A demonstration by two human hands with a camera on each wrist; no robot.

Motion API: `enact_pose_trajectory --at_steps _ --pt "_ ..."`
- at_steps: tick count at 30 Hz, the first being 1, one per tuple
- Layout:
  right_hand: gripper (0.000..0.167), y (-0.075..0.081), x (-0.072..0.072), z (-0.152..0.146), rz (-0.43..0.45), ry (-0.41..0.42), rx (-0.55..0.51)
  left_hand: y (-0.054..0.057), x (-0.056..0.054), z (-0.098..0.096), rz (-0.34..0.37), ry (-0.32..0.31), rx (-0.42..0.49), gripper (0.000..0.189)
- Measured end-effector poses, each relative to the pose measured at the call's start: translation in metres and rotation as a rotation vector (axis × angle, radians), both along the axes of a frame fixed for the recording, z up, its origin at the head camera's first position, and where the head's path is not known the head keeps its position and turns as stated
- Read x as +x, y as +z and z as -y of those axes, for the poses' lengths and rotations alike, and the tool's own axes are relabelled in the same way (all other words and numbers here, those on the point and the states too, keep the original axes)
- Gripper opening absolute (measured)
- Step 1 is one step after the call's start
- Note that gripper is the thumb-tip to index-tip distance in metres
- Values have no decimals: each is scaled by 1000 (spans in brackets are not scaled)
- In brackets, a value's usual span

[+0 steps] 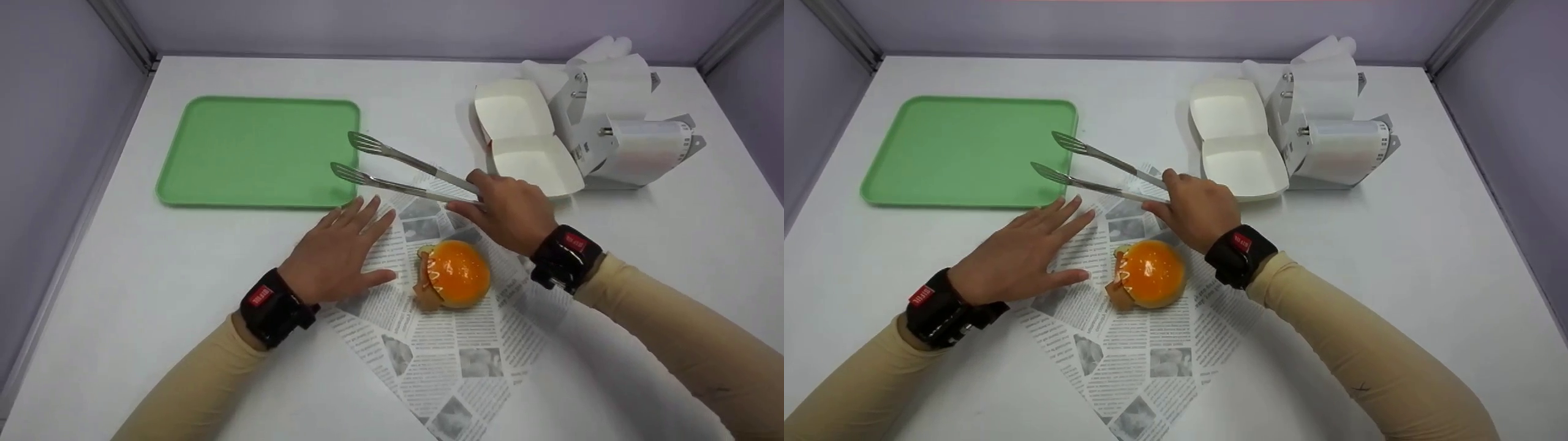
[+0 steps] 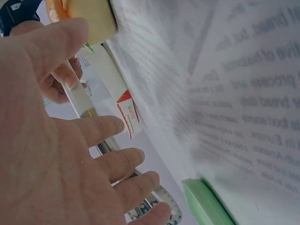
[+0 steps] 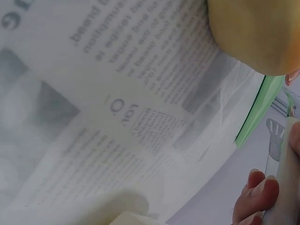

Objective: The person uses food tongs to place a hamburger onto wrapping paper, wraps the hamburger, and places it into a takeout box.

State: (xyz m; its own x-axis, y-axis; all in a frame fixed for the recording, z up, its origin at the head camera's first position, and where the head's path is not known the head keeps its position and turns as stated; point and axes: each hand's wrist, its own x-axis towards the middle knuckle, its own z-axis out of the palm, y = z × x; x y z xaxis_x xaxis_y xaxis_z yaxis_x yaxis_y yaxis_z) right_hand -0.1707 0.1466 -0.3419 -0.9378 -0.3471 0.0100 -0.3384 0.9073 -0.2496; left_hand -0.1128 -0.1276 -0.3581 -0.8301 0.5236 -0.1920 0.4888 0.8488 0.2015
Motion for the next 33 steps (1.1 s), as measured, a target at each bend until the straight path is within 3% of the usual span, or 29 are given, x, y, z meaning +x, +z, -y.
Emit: enact_pose_trajectory --at_steps 6,21,33 --pt "46 0 -9 11 34 6 0 -1 1 0 5 -3 5 89" --pt "48 1 -26 43 -10 116 51 -4 0 -1 12 -2 6 88" --pt "49 2 -49 66 66 143 47 -7 -2 1 16 5 22 86"
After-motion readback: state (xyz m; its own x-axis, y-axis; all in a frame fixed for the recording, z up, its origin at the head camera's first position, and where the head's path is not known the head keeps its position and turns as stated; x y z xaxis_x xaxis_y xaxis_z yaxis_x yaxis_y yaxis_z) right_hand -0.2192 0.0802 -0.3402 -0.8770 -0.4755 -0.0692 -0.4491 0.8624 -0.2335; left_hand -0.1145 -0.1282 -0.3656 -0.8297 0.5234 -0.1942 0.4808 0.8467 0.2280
